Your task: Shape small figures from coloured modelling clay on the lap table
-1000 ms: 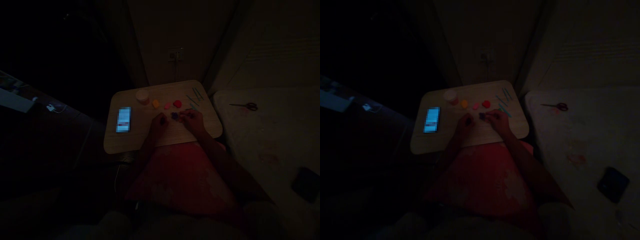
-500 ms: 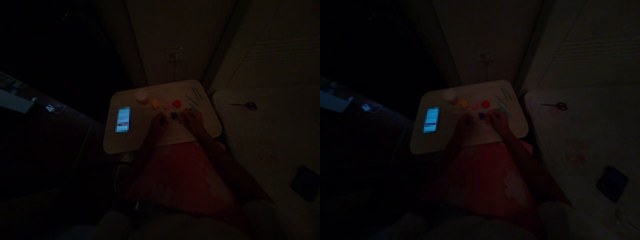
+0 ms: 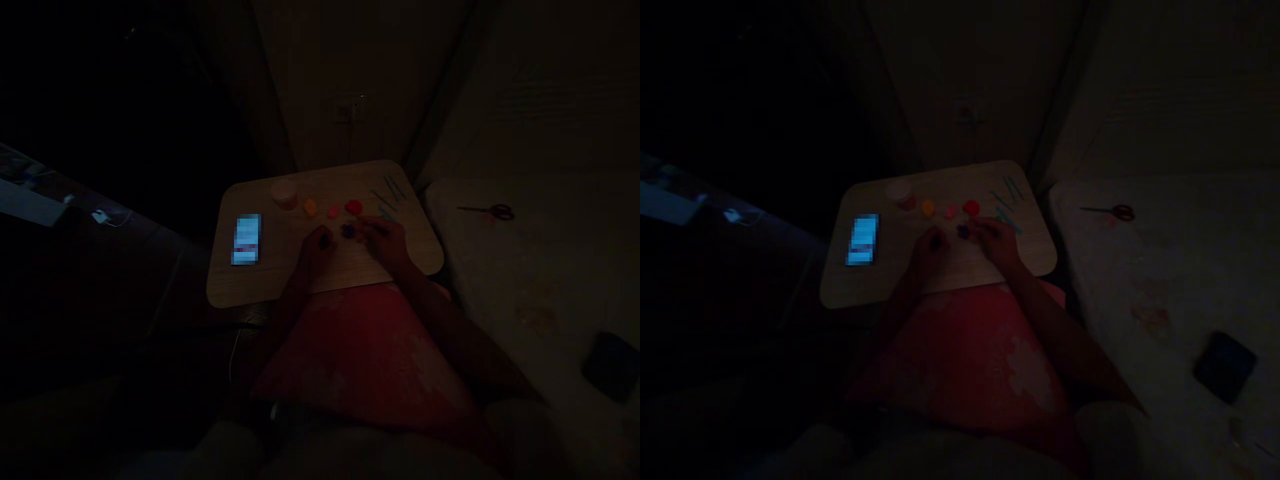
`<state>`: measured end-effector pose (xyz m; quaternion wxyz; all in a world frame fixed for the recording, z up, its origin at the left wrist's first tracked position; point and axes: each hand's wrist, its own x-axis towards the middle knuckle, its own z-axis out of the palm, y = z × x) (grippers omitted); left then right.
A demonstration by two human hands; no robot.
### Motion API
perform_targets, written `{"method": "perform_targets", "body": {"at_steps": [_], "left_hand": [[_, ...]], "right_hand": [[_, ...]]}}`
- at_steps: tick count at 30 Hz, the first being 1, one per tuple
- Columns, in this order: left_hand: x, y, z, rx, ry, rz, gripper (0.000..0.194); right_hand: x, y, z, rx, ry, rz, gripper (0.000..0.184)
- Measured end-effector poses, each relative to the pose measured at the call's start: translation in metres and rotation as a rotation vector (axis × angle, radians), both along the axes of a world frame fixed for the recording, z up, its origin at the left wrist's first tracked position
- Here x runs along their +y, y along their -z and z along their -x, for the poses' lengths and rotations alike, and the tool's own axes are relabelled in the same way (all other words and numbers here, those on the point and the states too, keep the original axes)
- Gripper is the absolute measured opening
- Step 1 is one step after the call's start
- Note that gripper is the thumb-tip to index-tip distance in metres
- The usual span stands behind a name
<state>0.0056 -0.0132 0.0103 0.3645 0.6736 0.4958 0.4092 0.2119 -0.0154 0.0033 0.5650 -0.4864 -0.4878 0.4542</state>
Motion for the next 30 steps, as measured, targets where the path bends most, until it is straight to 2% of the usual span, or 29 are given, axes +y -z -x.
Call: {"method": "perform_targets", "body": {"at_steps": [8, 12, 15, 22, 26, 30], "left_hand": [[-0.002, -0.004, -0.001, -0.02, 0.009, 0.008, 0.015], [-0.002, -0.002, -0.001, -0.028, 0.002, 0.015, 0.015], [-0.001, 0.0, -0.001, -0.029, 0.006, -0.002, 0.014], [-0.001, -0.002, 0.0, -0.02, 0.016, -0.003, 0.016], [0.0, -0.002, 0.0, -0.023, 0.026, 0.0, 0.015], [0.0, 0.0, 0.0, -0.029, 0.018, 0.001, 0.014]], "right_hand": [[-0.002, -0.007, 0.004, 0.009, -0.008, 0.056, 0.02], [-0.004, -0.008, 0.002, -0.054, 0.033, 0.036, 0.029], [-0.004, -0.008, 0.0, -0.093, 0.029, 0.023, 0.03], [0.003, 0.001, -0.003, -0.042, 0.024, -0.036, 0.039], [0.005, 0.007, -0.001, 0.016, 0.003, -0.027, 0.036], [0.003, 0.005, 0.0, 0.05, -0.017, 0.022, 0.033]]}}
